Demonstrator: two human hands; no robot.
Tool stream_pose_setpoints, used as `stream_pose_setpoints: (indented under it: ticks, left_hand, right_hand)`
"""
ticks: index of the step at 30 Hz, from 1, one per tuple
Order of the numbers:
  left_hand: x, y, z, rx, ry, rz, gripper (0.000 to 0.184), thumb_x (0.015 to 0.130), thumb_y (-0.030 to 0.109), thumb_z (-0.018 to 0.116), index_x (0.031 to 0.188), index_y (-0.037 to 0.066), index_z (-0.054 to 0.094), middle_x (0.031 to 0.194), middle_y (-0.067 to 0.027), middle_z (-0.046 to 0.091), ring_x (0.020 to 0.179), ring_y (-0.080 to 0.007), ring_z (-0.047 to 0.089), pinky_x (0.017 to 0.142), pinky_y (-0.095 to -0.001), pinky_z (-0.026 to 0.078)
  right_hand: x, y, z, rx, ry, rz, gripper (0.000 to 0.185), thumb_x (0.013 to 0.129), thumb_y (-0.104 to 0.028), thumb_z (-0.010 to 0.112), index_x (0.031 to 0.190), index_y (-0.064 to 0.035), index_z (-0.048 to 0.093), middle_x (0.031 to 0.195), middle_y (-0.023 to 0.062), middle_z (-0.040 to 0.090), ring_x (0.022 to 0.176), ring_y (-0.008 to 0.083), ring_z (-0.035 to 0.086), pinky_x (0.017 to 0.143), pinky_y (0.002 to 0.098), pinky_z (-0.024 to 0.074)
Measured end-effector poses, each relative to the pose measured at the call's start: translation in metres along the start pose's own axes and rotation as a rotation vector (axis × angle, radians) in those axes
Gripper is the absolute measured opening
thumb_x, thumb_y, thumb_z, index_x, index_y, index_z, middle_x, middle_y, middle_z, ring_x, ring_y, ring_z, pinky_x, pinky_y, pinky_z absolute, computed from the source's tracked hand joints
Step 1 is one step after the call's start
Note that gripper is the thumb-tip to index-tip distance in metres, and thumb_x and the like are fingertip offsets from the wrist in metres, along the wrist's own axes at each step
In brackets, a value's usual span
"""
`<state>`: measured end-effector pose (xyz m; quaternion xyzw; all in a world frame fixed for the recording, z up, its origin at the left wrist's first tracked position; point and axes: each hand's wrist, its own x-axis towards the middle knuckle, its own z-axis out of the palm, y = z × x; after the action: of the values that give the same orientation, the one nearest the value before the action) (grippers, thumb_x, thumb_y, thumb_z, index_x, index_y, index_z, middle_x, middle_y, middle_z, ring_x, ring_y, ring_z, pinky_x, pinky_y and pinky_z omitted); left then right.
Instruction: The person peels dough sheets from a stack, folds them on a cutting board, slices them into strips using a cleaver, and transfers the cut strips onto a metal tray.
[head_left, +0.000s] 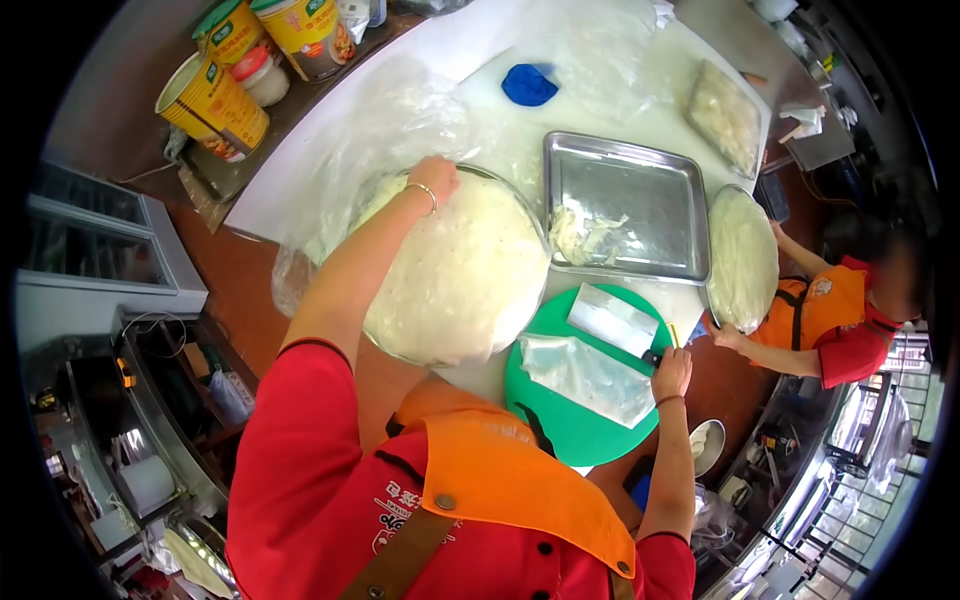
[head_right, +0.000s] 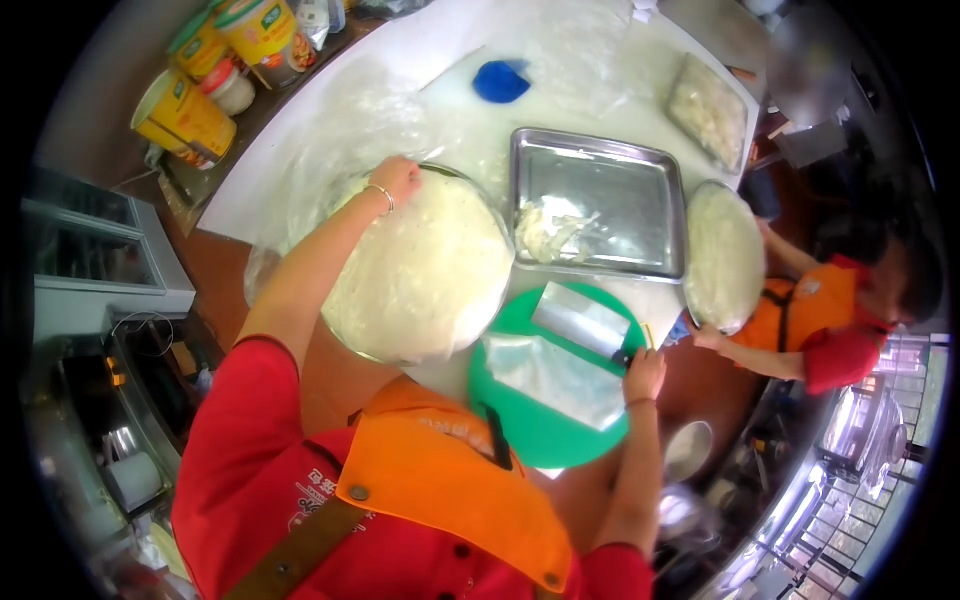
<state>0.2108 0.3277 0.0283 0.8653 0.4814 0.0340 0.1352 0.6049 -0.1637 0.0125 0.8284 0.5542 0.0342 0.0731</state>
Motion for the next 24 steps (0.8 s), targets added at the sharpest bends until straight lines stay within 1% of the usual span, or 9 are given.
stream_pose_setpoints:
  ticks: [2,3,6,7,12,15,18,21,24]
  left_hand:
    - [0.014,-0.004,-0.008,-0.042,-0.092,-0.019,0.022,0.08,0.029,0.07,0.091,0.009,0.072,0.099,-0.0139,0.07,0.096,-0.0321,0.066,0.083,-0.0419,0.053]
    - [0.021,-0.008,-0.01,-0.062,-0.139,-0.028,0.024,0.079,0.031,0.071,0.089,0.009,0.073,0.097,-0.0138,0.071,0.094,-0.0315,0.067,0.081,-0.0414,0.053]
    - [0.04,-0.026,-0.004,-0.03,-0.296,0.016,0.027,0.073,0.031,0.075,0.088,0.009,0.074,0.091,-0.0135,0.073,0.087,-0.03,0.069,0.078,-0.0393,0.054]
    - [0.044,-0.032,-0.003,-0.051,-0.325,0.034,0.028,0.072,0.031,0.076,0.088,0.009,0.075,0.09,-0.0133,0.073,0.085,-0.0293,0.07,0.077,-0.0387,0.054]
    - [0.051,-0.043,-0.003,-0.131,-0.411,0.101,0.029,0.068,0.03,0.078,0.088,0.009,0.077,0.084,-0.0119,0.074,0.078,-0.0253,0.07,0.073,-0.0365,0.055]
    - [0.05,-0.055,0.005,-0.257,-0.326,0.113,0.026,0.068,0.03,0.078,0.083,0.009,0.077,0.082,-0.0118,0.074,0.076,-0.0246,0.07,0.072,-0.0362,0.055]
    - [0.05,-0.058,0.003,-0.26,-0.382,0.069,0.023,0.069,0.028,0.077,0.08,0.008,0.075,0.08,-0.0112,0.073,0.074,-0.0251,0.069,0.07,-0.0362,0.054]
    - [0.055,-0.059,0.009,-0.195,-0.409,0.152,0.022,0.074,0.026,0.075,0.086,0.008,0.072,0.085,-0.011,0.072,0.073,-0.0238,0.065,0.068,-0.0345,0.051]
    - [0.039,-0.058,0.011,-0.354,-0.223,0.187,0.022,0.077,0.026,0.073,0.089,0.007,0.071,0.088,-0.0111,0.072,0.074,-0.0242,0.065,0.069,-0.0338,0.051]
  right_hand:
    - [0.007,0.0,0.002,-0.006,-0.079,0.04,0.023,0.076,-0.005,0.062,0.099,-0.0052,0.059,0.096,0.0121,0.06,0.093,0.033,0.057,0.08,0.0448,0.0462]
    - [0.009,-0.007,-0.009,0.015,-0.08,0.017,0.028,0.08,-0.007,0.06,0.108,-0.0043,0.06,0.102,0.0133,0.061,0.098,0.0334,0.058,0.082,0.0455,0.047]
    - [0.017,-0.029,-0.034,0.064,-0.013,-0.04,0.034,0.081,-0.008,0.061,0.114,-0.004,0.06,0.106,0.0145,0.061,0.099,0.0344,0.058,0.084,0.0457,0.0475]
    - [0.021,-0.037,-0.038,0.112,-0.079,-0.03,0.036,0.08,-0.007,0.064,0.116,-0.0031,0.06,0.109,0.0154,0.06,0.101,0.0358,0.058,0.086,0.0462,0.0479]
    - [0.05,-0.104,-0.075,0.365,-0.001,-0.164,0.039,0.08,-0.005,0.067,0.118,-0.001,0.059,0.115,0.019,0.059,0.108,0.0377,0.057,0.093,0.0452,0.0477]
    - [0.074,-0.147,-0.09,0.458,-0.027,-0.244,0.037,0.084,-0.009,0.062,0.119,0.0005,0.058,0.117,0.0218,0.059,0.109,0.0386,0.057,0.095,0.0444,0.0479]
    - [0.093,-0.181,-0.093,0.51,-0.048,-0.279,0.037,0.086,-0.01,0.061,0.12,0.0012,0.056,0.119,0.0223,0.058,0.111,0.0388,0.057,0.095,0.0443,0.0488]
    - [0.103,-0.207,-0.082,0.517,-0.059,-0.318,0.033,0.088,-0.012,0.058,0.119,-0.0001,0.056,0.121,0.0218,0.058,0.11,0.0379,0.059,0.092,0.043,0.0507]
    - [0.109,-0.226,-0.088,0.552,-0.091,-0.449,0.033,0.088,-0.014,0.06,0.118,-0.0023,0.057,0.119,0.0205,0.058,0.106,0.0373,0.06,0.089,0.0423,0.0517]
